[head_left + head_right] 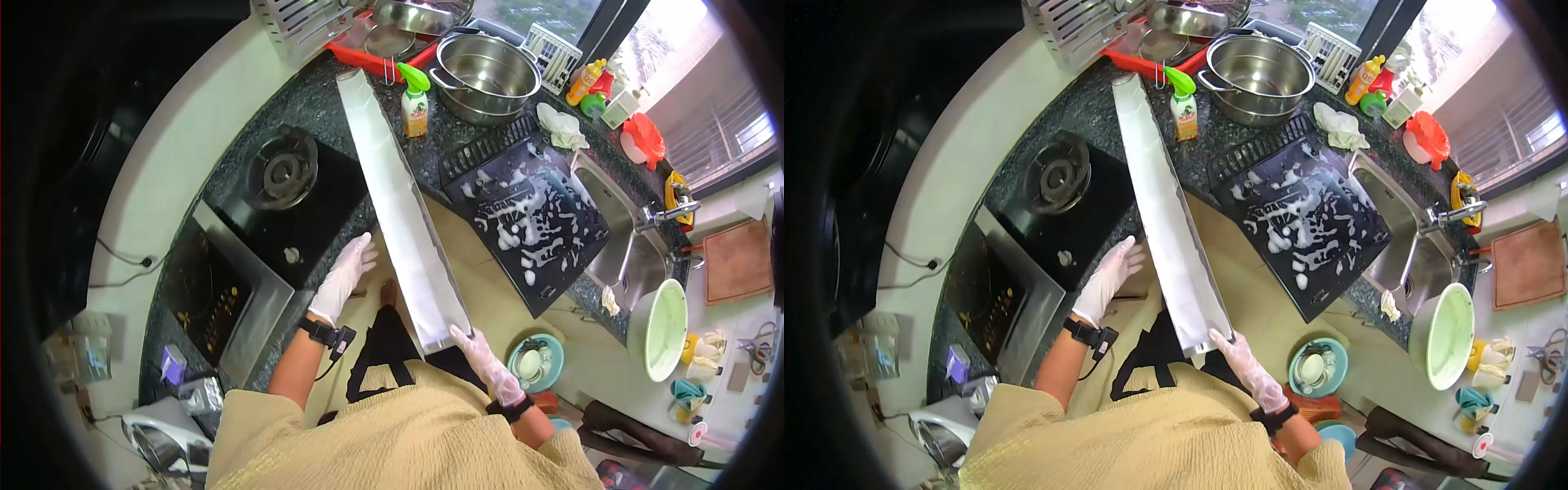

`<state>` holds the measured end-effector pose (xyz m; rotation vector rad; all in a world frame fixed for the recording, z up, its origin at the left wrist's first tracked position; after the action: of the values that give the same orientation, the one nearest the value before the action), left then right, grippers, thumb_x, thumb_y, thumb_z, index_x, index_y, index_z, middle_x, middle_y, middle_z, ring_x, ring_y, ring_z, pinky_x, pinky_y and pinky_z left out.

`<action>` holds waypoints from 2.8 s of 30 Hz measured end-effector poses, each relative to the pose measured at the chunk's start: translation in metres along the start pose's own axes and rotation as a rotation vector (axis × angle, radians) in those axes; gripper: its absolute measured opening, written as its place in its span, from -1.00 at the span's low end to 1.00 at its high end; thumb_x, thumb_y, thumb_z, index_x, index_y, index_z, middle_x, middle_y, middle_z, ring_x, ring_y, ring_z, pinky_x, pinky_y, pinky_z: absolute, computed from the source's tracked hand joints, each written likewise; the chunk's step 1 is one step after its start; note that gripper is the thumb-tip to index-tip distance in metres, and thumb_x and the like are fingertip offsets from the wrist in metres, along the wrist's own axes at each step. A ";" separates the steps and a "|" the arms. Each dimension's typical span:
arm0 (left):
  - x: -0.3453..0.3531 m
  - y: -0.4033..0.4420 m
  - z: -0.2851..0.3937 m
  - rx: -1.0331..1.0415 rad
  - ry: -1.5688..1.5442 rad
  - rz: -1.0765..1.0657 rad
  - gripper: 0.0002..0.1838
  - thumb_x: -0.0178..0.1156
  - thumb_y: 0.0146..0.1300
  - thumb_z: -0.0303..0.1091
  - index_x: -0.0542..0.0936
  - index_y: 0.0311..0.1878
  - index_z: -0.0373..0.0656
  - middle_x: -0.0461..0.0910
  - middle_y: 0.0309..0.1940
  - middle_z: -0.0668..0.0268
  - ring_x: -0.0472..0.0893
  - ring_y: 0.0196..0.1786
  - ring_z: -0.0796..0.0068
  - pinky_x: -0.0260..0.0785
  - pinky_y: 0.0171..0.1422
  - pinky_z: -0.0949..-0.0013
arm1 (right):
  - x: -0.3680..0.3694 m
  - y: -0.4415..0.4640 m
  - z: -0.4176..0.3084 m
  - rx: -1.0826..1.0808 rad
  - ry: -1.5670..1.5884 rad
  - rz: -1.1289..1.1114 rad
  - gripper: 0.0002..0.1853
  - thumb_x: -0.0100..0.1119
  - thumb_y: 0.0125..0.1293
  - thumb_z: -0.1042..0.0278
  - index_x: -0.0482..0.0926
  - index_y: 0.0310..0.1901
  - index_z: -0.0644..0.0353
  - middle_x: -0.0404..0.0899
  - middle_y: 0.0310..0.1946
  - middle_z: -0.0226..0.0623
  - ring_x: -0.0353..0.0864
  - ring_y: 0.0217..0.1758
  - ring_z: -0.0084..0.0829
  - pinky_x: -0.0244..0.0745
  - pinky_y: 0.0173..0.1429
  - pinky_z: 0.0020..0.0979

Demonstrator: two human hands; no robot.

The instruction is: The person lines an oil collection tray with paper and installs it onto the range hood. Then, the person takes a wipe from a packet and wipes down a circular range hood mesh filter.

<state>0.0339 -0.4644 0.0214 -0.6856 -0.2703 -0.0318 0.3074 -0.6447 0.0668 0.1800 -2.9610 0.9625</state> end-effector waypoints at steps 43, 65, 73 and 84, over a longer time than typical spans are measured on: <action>0.088 -0.009 -0.111 -0.018 -0.104 0.187 -0.24 0.29 0.19 -0.51 0.11 0.39 -0.30 0.43 0.19 0.11 0.43 0.25 0.35 0.29 0.36 0.33 | -0.054 0.055 0.092 0.228 0.101 0.055 -0.33 0.05 0.39 -0.18 0.47 0.17 0.37 0.57 0.02 -0.26 0.45 0.07 -0.40 0.31 0.24 -0.36; -0.001 0.144 -0.023 -0.065 -0.156 0.043 -0.30 0.12 0.29 0.27 0.51 0.19 -0.19 0.53 0.16 0.24 0.48 0.21 0.38 0.30 0.29 0.26 | -0.041 0.035 0.050 -0.008 0.202 0.115 -0.54 0.38 0.23 0.25 0.56 0.11 0.30 0.64 -0.06 -0.36 0.56 -0.06 -0.52 0.44 0.07 -0.43; 0.030 0.154 0.060 0.154 -0.315 -0.109 -0.51 0.18 0.35 0.03 0.54 0.08 -0.22 0.66 -0.17 0.30 0.65 -0.16 0.46 0.51 -0.01 0.34 | -0.057 0.003 0.085 0.023 0.179 0.057 -0.35 0.36 0.22 0.21 0.39 0.29 0.33 0.58 0.05 -0.25 0.55 0.05 -0.42 0.44 0.14 -0.39; 0.026 0.092 0.060 0.543 -0.291 0.072 -0.66 0.12 0.42 -0.21 0.53 0.09 -0.26 0.62 -0.12 0.37 0.56 -0.12 0.60 0.42 0.02 0.44 | -0.050 -0.027 0.047 0.037 -0.065 -0.017 -0.53 0.19 0.37 0.22 0.45 0.23 0.28 0.59 0.03 -0.32 0.52 0.07 -0.45 0.41 0.18 -0.42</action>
<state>0.0553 -0.3534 0.0154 -0.1558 -0.5107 0.2055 0.3608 -0.6891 0.0413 0.2413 -2.9961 1.0298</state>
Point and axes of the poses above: each hand's wrist, its own y-axis towards the middle knuckle, its own x-axis out of the palm, z = x × y, the point moved 6 cm from there along y, towards the middle knuckle
